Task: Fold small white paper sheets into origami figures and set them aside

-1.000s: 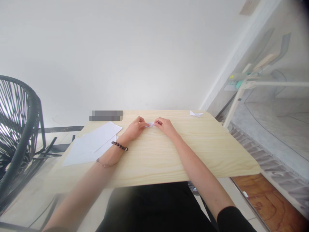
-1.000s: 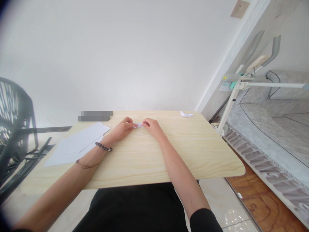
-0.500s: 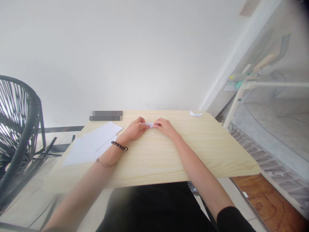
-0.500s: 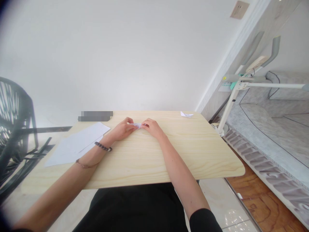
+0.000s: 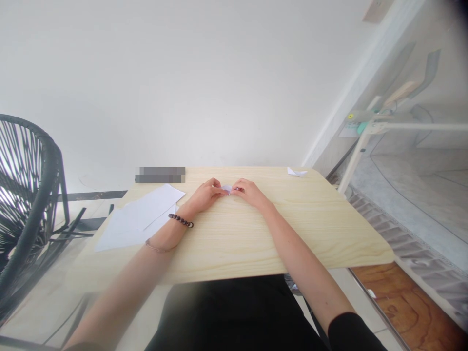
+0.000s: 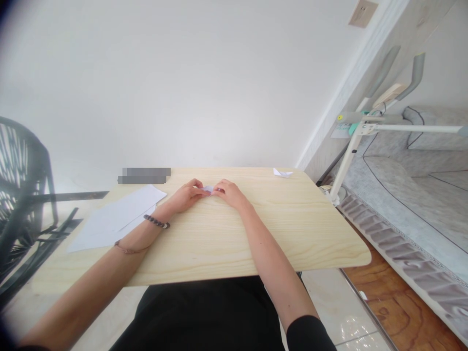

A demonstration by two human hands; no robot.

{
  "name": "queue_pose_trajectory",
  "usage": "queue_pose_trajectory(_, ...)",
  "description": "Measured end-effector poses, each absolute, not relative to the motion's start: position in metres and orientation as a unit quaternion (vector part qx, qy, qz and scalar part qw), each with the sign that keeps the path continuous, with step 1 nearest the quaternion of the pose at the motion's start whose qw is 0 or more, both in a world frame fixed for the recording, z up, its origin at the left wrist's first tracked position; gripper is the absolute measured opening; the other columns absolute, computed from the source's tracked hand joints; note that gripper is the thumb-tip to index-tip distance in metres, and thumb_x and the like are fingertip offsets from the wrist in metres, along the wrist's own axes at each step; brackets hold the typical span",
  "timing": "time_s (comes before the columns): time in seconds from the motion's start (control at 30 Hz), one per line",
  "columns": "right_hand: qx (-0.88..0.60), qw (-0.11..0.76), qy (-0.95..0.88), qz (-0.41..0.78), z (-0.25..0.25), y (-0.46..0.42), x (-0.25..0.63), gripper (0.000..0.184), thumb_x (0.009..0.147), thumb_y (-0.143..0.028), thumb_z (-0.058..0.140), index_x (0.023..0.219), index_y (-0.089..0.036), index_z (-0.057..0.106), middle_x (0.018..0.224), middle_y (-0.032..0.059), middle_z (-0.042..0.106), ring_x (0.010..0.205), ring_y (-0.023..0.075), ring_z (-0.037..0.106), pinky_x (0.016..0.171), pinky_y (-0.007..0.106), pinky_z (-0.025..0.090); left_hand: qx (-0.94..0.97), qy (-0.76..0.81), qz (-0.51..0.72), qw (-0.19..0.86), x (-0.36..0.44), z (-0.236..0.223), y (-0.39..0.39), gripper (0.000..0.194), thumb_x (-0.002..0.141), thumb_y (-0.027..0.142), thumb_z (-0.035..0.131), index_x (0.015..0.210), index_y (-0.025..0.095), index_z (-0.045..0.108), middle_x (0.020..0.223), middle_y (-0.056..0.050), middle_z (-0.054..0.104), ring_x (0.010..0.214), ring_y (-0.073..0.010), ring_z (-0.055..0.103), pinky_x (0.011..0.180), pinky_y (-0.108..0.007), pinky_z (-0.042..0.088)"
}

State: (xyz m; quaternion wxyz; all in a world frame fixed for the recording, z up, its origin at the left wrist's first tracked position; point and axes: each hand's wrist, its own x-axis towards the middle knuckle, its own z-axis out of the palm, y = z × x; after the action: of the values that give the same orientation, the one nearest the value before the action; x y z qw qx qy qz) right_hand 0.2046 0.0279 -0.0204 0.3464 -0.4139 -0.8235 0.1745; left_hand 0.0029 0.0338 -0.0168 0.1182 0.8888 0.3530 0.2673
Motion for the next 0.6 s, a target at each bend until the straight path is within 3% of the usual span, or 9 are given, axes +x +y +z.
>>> queue_pose_trajectory(0.27,-0.459,0.399,-0.758,0.235,-0.023,0.032,0.216,0.02,0.069,-0.025,0.054,0.088,-0.018,0.058,0.079,0.0015,0.061,0.069,0.0098,0.055,0.067,0.022,0.042,0.838,0.392,0.336,0.177,-0.002,-0.009,0.036,0.023,0.077,0.027,0.042,0.086,0.019,0.062,0.091,-0.004,0.061,0.082,-0.0156,0.054,0.078,-0.027,0.04)
queue_pose_trajectory(0.6,-0.452,0.421,-0.751,0.234,-0.02,0.028,0.21,0.016,0.07,-0.028,0.053,0.077,-0.019,0.064,0.079,0.0011,0.064,0.07,0.0115,0.056,0.066,0.022,0.041,0.775,0.432,0.387,0.252,-0.002,-0.014,0.04,0.022,0.069,0.029,0.054,0.088,0.017,0.055,0.086,-0.004,0.063,0.078,-0.0144,0.059,0.073,-0.026,0.046)
